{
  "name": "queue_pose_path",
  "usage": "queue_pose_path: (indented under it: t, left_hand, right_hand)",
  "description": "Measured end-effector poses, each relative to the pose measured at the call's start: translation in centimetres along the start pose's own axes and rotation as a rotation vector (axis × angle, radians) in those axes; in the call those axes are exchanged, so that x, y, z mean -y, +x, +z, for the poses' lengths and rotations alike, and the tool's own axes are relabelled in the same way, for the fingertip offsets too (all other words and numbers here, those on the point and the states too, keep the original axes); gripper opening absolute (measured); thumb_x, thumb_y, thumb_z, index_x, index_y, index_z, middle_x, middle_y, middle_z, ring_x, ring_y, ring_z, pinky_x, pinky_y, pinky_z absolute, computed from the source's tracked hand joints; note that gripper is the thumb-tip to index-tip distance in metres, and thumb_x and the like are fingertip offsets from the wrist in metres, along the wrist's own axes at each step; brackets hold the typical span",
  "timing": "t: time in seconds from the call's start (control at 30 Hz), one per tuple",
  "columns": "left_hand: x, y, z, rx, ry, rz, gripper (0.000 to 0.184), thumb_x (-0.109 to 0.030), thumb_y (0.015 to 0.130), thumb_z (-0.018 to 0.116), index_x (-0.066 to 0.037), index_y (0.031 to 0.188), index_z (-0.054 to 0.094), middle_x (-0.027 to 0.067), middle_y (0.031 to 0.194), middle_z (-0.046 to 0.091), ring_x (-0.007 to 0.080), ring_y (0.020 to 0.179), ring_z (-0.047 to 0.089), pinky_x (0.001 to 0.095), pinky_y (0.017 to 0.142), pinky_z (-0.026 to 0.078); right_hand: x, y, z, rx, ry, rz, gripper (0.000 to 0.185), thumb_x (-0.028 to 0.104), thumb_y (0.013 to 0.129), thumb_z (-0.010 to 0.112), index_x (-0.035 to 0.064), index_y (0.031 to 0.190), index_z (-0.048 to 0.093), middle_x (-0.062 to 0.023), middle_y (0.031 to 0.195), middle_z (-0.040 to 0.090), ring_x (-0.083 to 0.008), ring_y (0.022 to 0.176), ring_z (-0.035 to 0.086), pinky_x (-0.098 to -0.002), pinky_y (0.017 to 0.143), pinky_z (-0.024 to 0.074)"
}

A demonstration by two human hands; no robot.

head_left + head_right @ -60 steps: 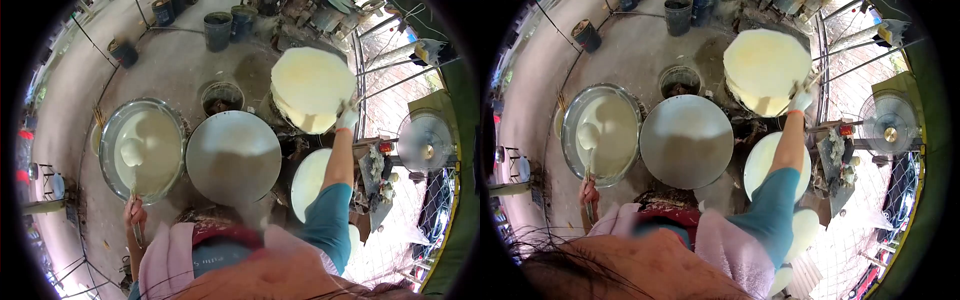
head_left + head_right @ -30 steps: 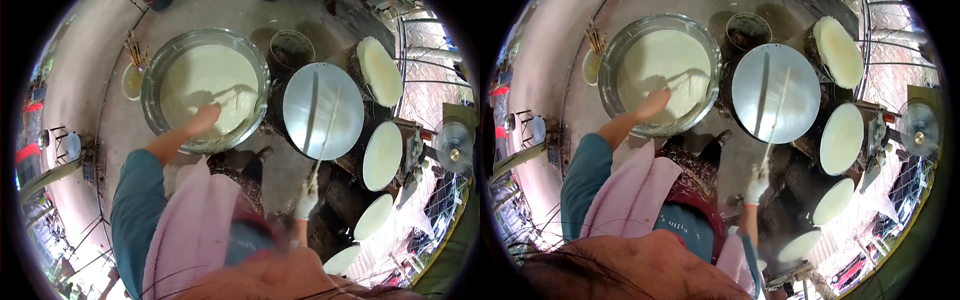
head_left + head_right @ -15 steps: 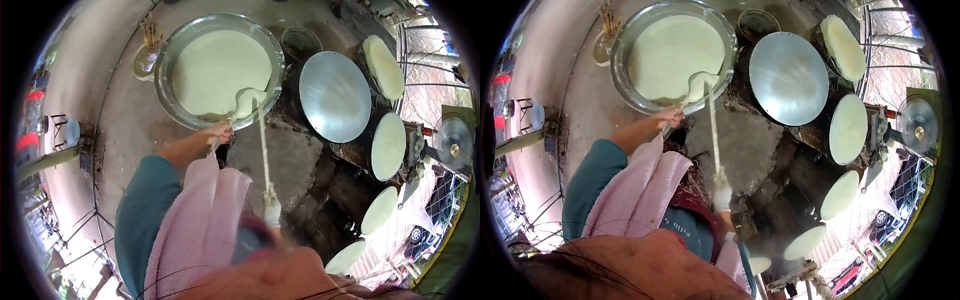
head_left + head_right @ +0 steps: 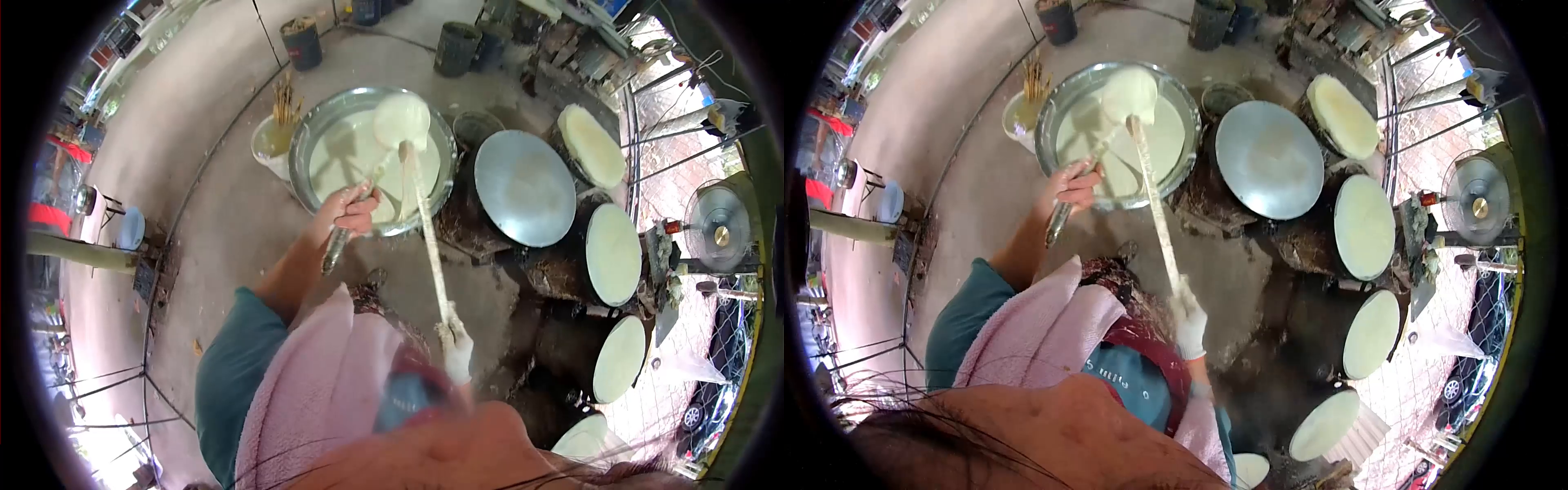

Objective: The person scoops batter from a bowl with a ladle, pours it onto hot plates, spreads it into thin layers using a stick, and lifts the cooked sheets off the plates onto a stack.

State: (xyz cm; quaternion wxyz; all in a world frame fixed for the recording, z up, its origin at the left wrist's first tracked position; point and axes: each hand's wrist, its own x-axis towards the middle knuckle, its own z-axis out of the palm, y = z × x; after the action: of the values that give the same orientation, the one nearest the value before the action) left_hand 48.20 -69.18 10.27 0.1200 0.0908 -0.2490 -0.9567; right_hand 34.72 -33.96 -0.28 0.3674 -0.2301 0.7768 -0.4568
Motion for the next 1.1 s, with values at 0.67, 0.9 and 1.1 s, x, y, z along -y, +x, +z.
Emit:
queue_pose_path:
  t: [0.67, 0.9, 1.1]
  left_hand:
    - [-8.2, 22.8, 3.0, -0.273, 0.591, -0.137, 0.023, -0.019, 0.098, 0.042, -0.002, 0.085, 0.049, -0.0046, 0.056, 0.037, 0.0062, 0.039, 0.034, 0.0238, 0.038, 0.026]
    - [3.8, 34.7, 3.4, -0.027, 0.032, -0.509, 0.025, -0.021, 0.100, 0.037, 0.003, 0.100, 0.045, -0.0086, 0.058, 0.037, 0.0014, 0.039, 0.032, 0.0217, 0.043, 0.027]
    - [17.6, 43.4, 5.6, -0.273, 0.486, -0.257, 0.031, -0.023, 0.100, 0.040, 0.000, 0.085, 0.053, 0.0002, 0.060, 0.043, 0.0114, 0.043, 0.036, 0.0282, 0.042, 0.031]
  right_hand:
    - [-2.0, 11.3, -5.8, -0.538, 0.668, 0.067, 0.041, 0.009, 0.094, 0.057, 0.0021, 0.133, 0.049, 0.0045, 0.083, 0.058, -0.0014, 0.065, 0.049, -0.0149, 0.053, 0.0381]
    - [-5.0, 16.6, -18.2, -0.473, 0.497, 0.095, 0.045, 0.009, 0.093, 0.059, 0.0032, 0.136, 0.048, 0.0089, 0.094, 0.057, 0.0009, 0.064, 0.040, -0.0149, 0.054, 0.0340]
    - [-4.0, 23.6, -25.4, -0.545, 0.182, -0.108, 0.049, 0.017, 0.094, 0.056, 0.0036, 0.139, 0.042, -0.0188, 0.135, 0.050, -0.0222, 0.115, 0.056, -0.0309, 0.095, 0.0445]
